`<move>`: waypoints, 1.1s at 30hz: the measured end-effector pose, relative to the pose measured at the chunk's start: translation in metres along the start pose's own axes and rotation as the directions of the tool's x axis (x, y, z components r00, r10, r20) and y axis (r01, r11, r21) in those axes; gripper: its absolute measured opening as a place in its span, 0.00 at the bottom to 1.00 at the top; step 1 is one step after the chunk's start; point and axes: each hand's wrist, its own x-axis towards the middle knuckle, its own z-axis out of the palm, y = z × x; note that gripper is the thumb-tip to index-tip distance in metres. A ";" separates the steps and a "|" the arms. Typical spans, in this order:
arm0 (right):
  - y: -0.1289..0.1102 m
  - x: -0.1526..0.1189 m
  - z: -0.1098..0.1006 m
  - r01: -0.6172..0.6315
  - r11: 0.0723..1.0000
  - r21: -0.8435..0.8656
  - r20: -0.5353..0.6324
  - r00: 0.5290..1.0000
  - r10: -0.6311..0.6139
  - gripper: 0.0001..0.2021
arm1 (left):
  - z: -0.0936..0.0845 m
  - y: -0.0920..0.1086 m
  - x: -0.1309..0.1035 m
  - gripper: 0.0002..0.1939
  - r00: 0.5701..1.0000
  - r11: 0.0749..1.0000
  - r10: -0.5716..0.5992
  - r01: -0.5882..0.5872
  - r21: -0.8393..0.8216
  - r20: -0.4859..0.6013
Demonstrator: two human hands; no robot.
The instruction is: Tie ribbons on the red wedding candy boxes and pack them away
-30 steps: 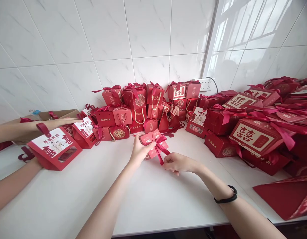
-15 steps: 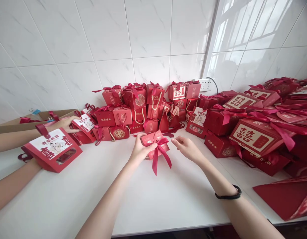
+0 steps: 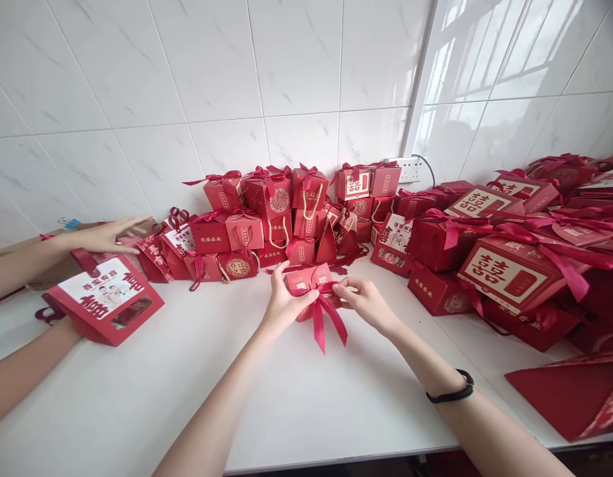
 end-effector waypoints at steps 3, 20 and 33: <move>-0.003 -0.002 0.002 -0.020 1.000 0.003 -0.012 1.000 0.020 0.19 | 0.000 0.004 -0.001 0.37 0.996 0.996 -0.068 0.065 0.054 0.055; 0.002 -0.001 0.002 0.050 0.957 -0.284 -0.106 0.991 -0.083 0.17 | -0.004 0.004 -0.002 0.32 0.979 0.997 -0.074 0.072 0.018 0.189; 0.002 0.004 -0.003 0.014 0.998 -0.058 -0.149 0.989 -0.022 0.17 | 0.005 -0.017 0.003 0.13 0.998 0.993 0.063 -0.062 -0.104 0.000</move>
